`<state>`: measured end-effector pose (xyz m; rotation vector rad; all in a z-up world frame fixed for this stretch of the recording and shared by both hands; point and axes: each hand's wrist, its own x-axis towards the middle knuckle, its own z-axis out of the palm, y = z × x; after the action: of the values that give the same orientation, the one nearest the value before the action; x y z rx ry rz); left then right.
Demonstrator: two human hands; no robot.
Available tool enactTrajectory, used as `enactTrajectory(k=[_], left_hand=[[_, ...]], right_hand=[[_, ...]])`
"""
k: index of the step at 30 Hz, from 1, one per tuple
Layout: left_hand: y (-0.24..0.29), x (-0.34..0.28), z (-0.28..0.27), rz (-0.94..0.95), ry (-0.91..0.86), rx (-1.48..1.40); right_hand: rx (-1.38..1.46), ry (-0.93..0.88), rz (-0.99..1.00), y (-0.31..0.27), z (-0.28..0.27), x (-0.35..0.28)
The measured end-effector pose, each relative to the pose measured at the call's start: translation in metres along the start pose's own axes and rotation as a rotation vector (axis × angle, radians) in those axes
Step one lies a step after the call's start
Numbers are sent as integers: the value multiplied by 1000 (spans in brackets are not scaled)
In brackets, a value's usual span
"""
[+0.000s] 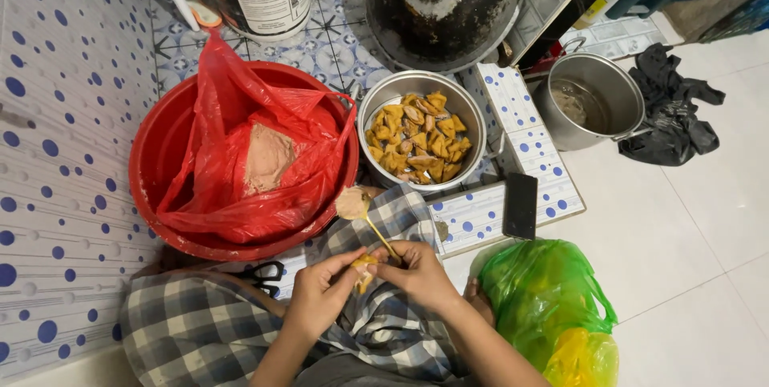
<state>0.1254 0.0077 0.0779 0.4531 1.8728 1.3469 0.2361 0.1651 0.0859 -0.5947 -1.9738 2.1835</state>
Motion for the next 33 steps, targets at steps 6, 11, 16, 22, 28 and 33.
enactTrajectory(k=[6, 11, 16, 22, 28, 33], left_hand=[[-9, 2, 1, 19, 178, -169], [-30, 19, -11, -167, 133, -494], [-46, 28, -25, -207, 94, -663], [-80, 45, -46, -201, 146, -728], [-99, 64, -66, -265, 106, -861], [-118, 81, -70, -208, 328, -860]], right_hand=[[-177, 44, 8, 2, 13, 9], [-180, 86, 18, 12, 22, 24], [-161, 142, 28, 39, 34, 43], [-216, 78, 23, 51, 48, 75], [-315, -71, 84, 58, 57, 111], [-735, 1, 67, 37, 80, 142]])
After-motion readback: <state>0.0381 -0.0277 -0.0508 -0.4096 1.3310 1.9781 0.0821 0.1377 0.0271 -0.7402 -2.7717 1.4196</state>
